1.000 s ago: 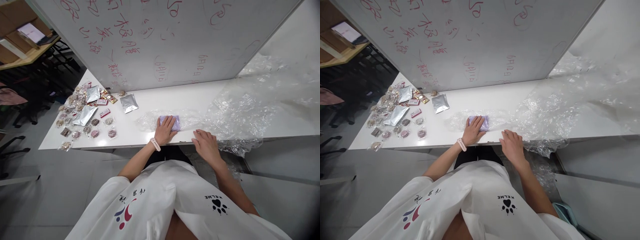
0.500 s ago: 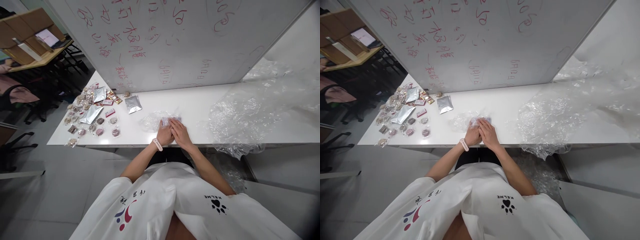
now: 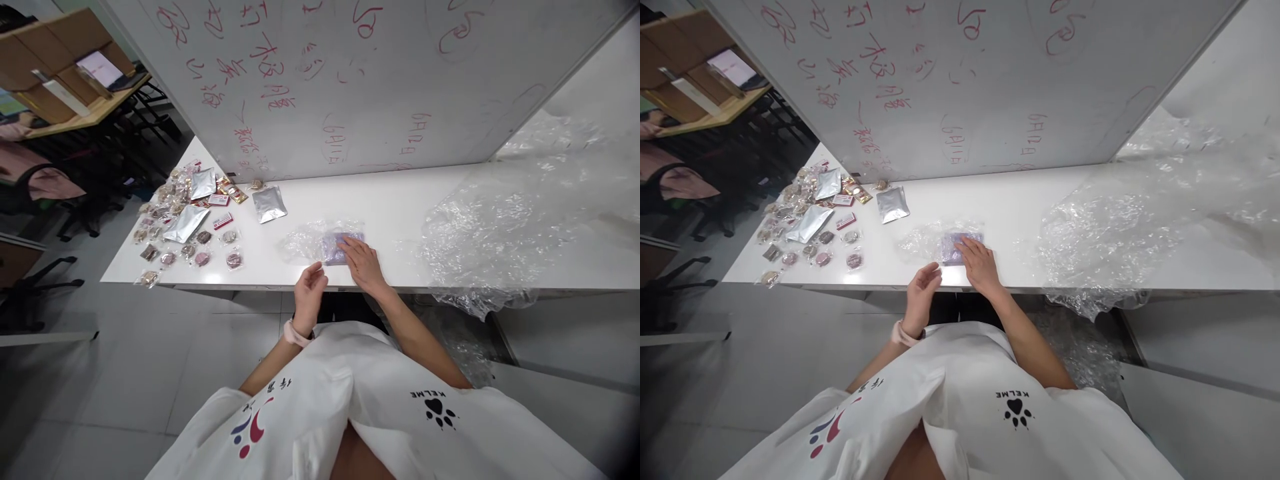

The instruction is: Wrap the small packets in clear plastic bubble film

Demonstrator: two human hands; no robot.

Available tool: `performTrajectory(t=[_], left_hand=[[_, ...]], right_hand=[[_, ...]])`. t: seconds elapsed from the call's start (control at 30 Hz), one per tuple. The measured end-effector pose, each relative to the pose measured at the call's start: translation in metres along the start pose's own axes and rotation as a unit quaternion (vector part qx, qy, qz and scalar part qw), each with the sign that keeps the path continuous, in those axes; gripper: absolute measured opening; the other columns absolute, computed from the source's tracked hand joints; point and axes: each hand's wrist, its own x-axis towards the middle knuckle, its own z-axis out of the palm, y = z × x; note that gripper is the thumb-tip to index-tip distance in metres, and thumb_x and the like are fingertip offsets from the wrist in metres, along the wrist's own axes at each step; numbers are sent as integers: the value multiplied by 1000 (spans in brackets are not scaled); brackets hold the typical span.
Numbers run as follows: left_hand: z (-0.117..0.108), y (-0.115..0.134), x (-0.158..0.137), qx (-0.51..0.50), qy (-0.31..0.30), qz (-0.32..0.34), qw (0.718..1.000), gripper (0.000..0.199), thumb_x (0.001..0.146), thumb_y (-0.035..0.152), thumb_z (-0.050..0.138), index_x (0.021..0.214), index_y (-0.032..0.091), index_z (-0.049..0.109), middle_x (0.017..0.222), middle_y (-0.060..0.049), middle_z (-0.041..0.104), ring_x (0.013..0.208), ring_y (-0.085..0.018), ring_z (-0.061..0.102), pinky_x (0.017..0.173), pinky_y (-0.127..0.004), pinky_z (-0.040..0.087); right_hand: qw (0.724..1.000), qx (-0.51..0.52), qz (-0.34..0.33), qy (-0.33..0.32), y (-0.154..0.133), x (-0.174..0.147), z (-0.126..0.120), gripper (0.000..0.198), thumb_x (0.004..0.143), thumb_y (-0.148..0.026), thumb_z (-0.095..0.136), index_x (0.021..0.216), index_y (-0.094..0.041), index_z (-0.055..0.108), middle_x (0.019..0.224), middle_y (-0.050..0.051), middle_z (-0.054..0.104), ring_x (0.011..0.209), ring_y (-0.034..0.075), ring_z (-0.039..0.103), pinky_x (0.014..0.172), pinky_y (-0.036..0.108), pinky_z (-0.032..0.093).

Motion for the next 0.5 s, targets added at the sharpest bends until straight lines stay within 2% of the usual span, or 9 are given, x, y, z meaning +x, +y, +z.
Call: performTrajectory(t=[0.07,0.13,0.2,0.27,0.33,0.4,0.47,0.5], left_hand=[[-15,-5,5,-156,-23,-98,983,34,96,35,50,124,18,58,129,-15,65,119,-25,64,101,-48,55],[-26,-7,22,-243,-42,-152,957,30,95,36,52,114,16,62,125,-17,67,119,-26,65,103,-47,54],[-27,-5,45,-257,-41,-174,950,30,94,39,54,110,15,63,125,-17,67,120,-24,64,105,-43,53],[-18,-1,65,-246,-24,-170,954,36,94,41,55,115,13,62,130,-17,64,123,-23,62,107,-40,51],[1,5,76,-228,4,-135,964,44,95,43,51,125,11,59,136,-17,61,128,-25,58,110,-42,47],[25,8,78,-165,29,-65,984,49,98,43,45,135,12,54,144,-17,54,136,-27,51,114,-44,41],[45,7,73,-33,30,34,998,51,100,41,39,142,13,49,153,-16,46,146,-27,38,121,-47,30],[52,6,71,46,17,85,995,52,101,39,37,144,13,47,156,-15,42,149,-27,31,124,-48,23]], right_hand=[[1000,-23,-1,-3,-1,0,1,48,103,-22,27,143,-29,53,151,3,49,135,26,43,100,47,40],[999,-43,-2,-5,-1,0,3,50,102,-19,26,144,-29,53,152,4,48,134,27,44,98,46,40],[998,-55,-5,-7,0,0,3,51,102,-17,27,143,-30,54,152,4,48,133,28,44,96,46,41],[998,-61,-7,-11,0,0,3,50,101,-16,30,142,-30,55,152,4,47,132,28,44,95,46,41],[998,-65,-9,-16,-1,0,2,48,101,-16,33,141,-31,55,153,4,47,132,28,44,96,45,40],[997,-70,-9,-18,-2,0,1,48,100,-16,35,141,-29,55,153,4,46,132,27,43,96,44,40],[997,-73,-5,-22,-3,1,0,44,99,-17,36,135,-25,60,149,7,51,131,29,43,95,44,40],[997,-74,0,-30,-3,2,0,40,98,-17,38,126,-23,66,142,9,57,128,30,46,94,44,41]])
